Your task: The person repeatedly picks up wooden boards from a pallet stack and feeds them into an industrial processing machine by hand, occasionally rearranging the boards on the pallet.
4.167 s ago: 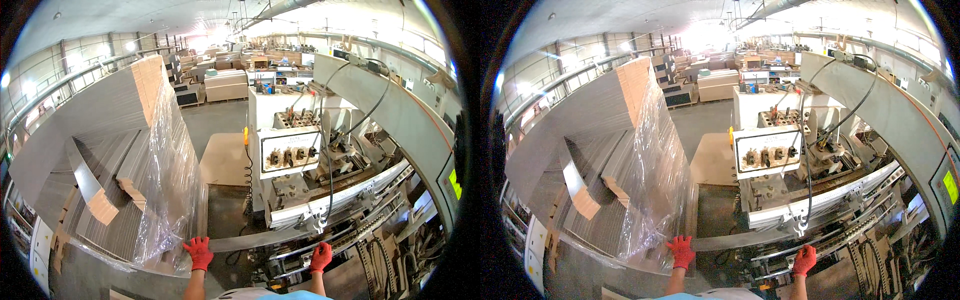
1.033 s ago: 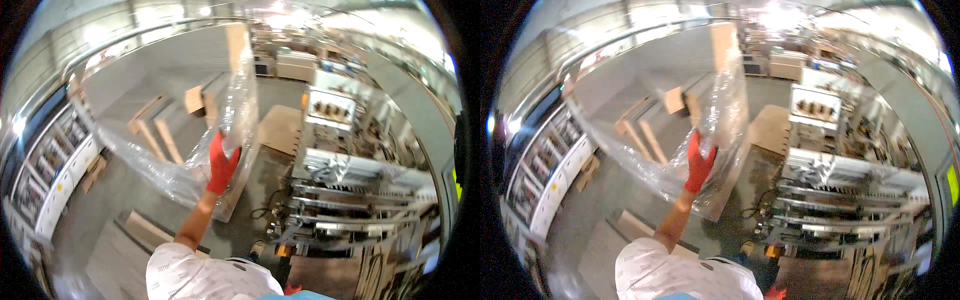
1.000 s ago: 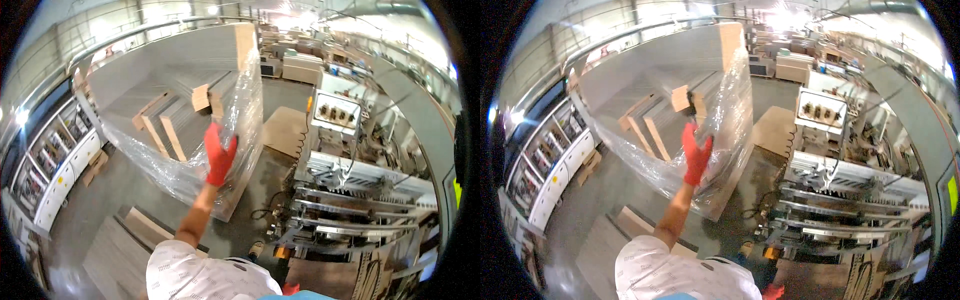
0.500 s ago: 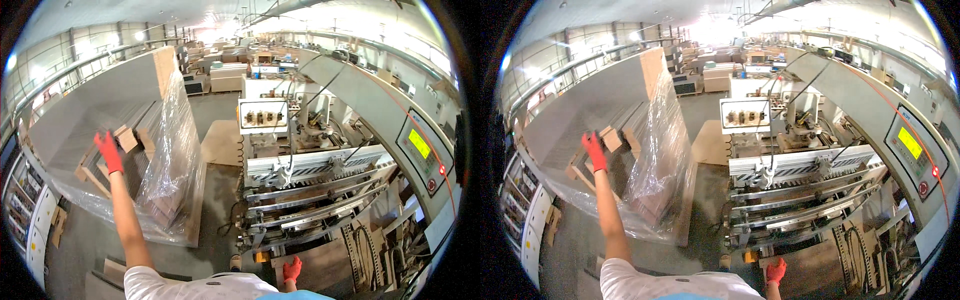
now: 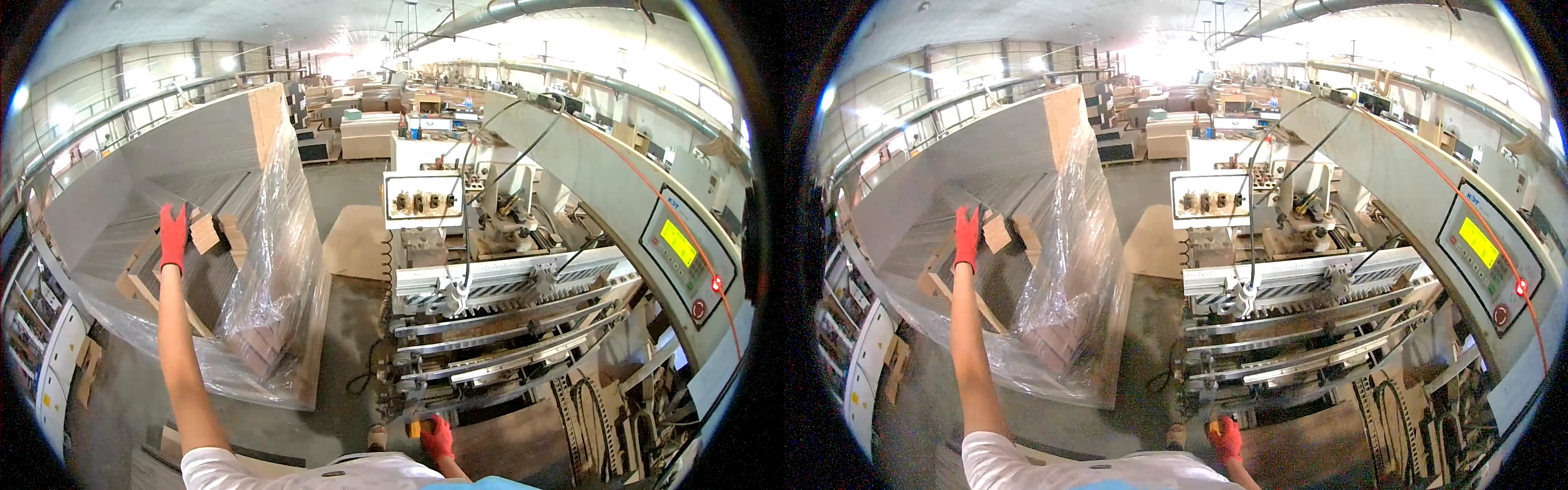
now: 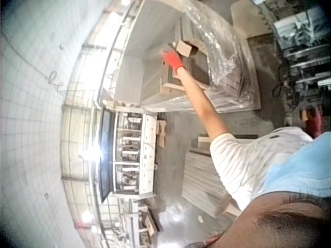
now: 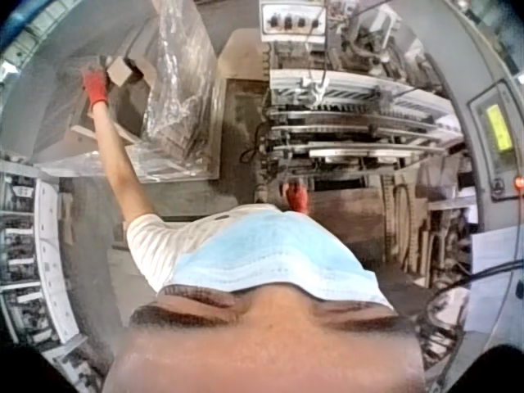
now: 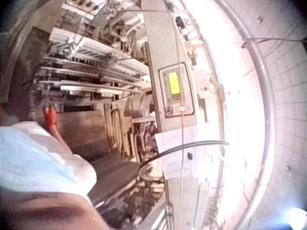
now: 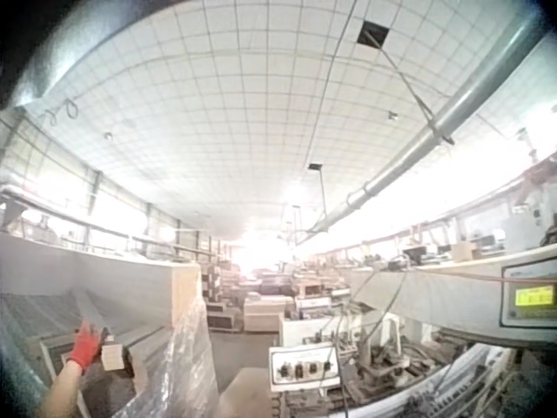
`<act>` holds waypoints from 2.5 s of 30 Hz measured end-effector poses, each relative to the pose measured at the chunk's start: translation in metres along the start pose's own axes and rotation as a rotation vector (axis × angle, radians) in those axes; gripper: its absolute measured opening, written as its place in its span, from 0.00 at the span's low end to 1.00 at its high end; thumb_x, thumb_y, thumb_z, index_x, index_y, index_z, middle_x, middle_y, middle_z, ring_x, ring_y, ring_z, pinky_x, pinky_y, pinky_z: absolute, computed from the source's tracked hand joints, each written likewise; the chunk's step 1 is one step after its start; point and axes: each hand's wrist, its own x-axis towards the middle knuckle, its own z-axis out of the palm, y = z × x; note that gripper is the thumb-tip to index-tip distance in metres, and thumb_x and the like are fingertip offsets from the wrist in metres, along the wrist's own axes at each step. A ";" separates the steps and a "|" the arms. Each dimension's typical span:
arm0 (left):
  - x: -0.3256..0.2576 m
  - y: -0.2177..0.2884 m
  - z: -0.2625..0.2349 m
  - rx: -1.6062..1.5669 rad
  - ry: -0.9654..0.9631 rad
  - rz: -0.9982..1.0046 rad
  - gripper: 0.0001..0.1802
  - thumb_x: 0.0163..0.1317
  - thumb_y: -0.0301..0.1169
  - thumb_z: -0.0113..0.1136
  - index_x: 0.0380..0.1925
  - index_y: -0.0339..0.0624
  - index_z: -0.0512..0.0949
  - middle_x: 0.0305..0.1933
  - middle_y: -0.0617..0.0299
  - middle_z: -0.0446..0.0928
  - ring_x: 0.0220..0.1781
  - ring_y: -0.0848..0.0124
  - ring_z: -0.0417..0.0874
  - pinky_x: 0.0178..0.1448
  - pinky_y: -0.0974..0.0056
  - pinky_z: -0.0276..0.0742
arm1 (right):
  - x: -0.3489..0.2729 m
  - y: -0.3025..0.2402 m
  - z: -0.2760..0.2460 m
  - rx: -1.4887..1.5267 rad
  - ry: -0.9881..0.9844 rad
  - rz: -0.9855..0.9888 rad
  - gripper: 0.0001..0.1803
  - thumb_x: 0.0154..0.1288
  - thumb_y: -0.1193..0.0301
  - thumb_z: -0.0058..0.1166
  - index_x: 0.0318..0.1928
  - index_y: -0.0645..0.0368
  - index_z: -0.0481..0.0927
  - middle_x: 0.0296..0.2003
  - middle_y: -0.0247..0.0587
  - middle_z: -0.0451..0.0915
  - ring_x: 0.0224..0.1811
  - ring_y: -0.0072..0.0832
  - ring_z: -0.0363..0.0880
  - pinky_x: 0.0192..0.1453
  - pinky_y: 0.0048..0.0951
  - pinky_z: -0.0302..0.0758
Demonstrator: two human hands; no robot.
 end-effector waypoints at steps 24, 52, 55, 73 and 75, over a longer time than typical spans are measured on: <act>-0.220 0.331 -0.155 -1.532 -0.190 -0.866 0.33 0.70 0.32 0.58 0.72 0.50 0.58 0.66 0.48 0.73 0.56 0.60 0.82 0.56 0.57 0.83 | 0.039 -0.301 -0.043 0.500 -0.451 -0.463 0.31 0.65 0.62 0.64 0.65 0.53 0.70 0.54 0.39 0.76 0.52 0.32 0.79 0.52 0.35 0.78; -0.499 0.054 -0.026 -0.823 -0.697 -0.891 0.32 0.63 0.31 0.65 0.67 0.44 0.69 0.70 0.54 0.67 0.66 0.60 0.73 0.66 0.55 0.73 | 0.213 -0.058 -0.099 0.676 0.793 0.181 0.23 0.63 0.69 0.65 0.54 0.63 0.72 0.45 0.40 0.79 0.45 0.29 0.77 0.49 0.34 0.76; -0.493 0.046 -0.018 -0.911 -0.718 -0.953 0.37 0.59 0.27 0.67 0.69 0.43 0.66 0.72 0.53 0.65 0.68 0.58 0.71 0.69 0.55 0.70 | 0.243 -0.060 -0.074 0.543 0.910 0.217 0.34 0.62 0.71 0.63 0.64 0.61 0.60 0.53 0.47 0.76 0.52 0.38 0.76 0.57 0.38 0.74; -0.473 0.107 0.062 -1.116 -0.644 -1.260 0.30 0.72 0.46 0.45 0.72 0.52 0.64 0.75 0.59 0.61 0.75 0.58 0.61 0.77 0.49 0.57 | 0.328 -0.046 -0.072 0.081 0.713 0.138 0.19 0.54 0.70 0.55 0.47 0.61 0.72 0.37 0.62 0.80 0.46 0.61 0.77 0.50 0.53 0.73; -0.474 0.103 0.069 -1.042 -0.648 -1.211 0.31 0.72 0.46 0.46 0.73 0.54 0.62 0.75 0.58 0.60 0.74 0.57 0.63 0.75 0.48 0.61 | 0.333 -0.042 -0.072 -0.043 0.646 0.147 0.17 0.54 0.70 0.54 0.45 0.62 0.72 0.37 0.61 0.78 0.46 0.61 0.74 0.51 0.55 0.72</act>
